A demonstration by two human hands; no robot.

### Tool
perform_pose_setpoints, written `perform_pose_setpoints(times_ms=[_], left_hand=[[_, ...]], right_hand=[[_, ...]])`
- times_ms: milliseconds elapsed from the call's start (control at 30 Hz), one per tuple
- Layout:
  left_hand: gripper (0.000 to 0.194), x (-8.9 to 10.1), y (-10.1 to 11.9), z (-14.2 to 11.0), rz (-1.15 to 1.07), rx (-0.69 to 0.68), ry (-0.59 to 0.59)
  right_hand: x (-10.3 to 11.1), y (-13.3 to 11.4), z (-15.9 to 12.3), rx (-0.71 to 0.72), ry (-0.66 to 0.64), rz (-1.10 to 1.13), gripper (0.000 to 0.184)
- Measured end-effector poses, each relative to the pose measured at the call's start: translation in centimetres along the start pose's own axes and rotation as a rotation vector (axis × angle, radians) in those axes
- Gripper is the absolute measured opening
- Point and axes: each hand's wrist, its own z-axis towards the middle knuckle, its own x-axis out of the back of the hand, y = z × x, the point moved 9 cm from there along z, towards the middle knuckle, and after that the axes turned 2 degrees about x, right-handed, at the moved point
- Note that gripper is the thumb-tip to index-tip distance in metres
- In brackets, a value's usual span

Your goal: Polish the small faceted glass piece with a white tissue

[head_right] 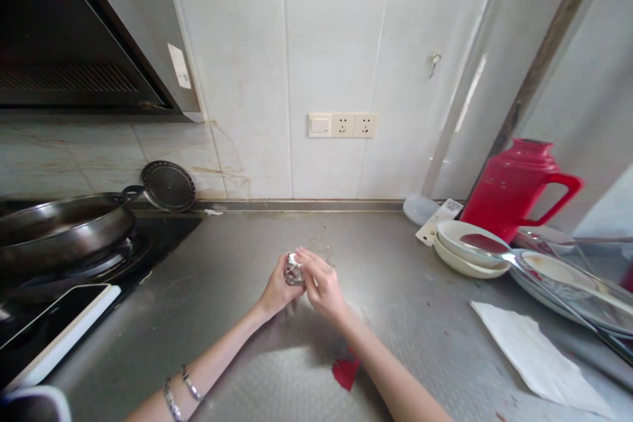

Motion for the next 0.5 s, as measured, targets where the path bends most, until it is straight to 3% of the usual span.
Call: perform_pose_setpoints(times_ms=[133, 333, 500], left_hand=[[0.056, -0.1, -0.3, 0.2, -0.005, -0.023, -0.004], [0.062, -0.1, -0.1, 0.2, 0.024, 0.002, 0.025], [0.047, 0.1, 0.0, 0.2, 0.045, -0.055, 0.041]], right_hand=[[-1.4, -2.4, 0.0, 0.245, -0.196, -0.044, 0.042], [-0.5, -0.9, 0.4, 0.099, -0.099, -0.075, 0.038], [-1.8, -2.6, 0.1, 0.221, -0.195, -0.107, 0.043]])
